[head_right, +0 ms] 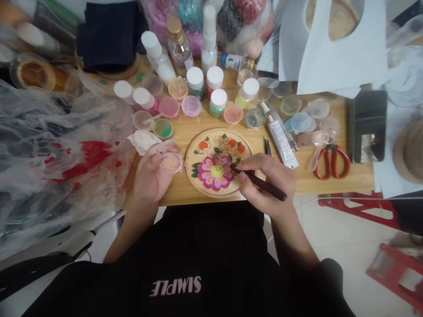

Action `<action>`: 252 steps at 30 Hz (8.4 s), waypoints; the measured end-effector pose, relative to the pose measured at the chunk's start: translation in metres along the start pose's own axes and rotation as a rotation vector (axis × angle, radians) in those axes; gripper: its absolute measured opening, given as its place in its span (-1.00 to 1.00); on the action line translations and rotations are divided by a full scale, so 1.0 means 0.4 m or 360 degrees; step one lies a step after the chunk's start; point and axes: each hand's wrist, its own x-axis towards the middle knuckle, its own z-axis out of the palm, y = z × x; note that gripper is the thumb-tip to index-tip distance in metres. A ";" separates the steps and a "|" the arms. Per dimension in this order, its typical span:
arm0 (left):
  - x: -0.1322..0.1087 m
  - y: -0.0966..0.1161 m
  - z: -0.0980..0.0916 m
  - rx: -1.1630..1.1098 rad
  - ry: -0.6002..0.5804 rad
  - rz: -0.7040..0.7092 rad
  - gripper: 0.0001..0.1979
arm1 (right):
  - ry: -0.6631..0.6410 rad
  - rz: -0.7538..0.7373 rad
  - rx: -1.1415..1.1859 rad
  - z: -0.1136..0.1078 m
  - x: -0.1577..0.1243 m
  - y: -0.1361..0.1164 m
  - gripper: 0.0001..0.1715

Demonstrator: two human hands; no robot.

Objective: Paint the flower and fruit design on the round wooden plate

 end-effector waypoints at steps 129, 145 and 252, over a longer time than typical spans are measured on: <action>0.002 0.000 0.002 -0.0022 -0.0110 0.0046 -0.65 | -0.0368 -0.0271 -0.0070 0.064 0.070 -0.123 -0.77; 0.000 0.001 0.000 -0.0020 -0.0121 0.0005 -0.69 | -0.0229 -0.0161 0.0091 0.082 0.062 -0.101 -0.77; 0.001 -0.003 0.001 0.0005 -0.0031 -0.0001 -0.60 | 0.0032 -0.0003 -0.0101 0.004 0.002 -0.029 -0.85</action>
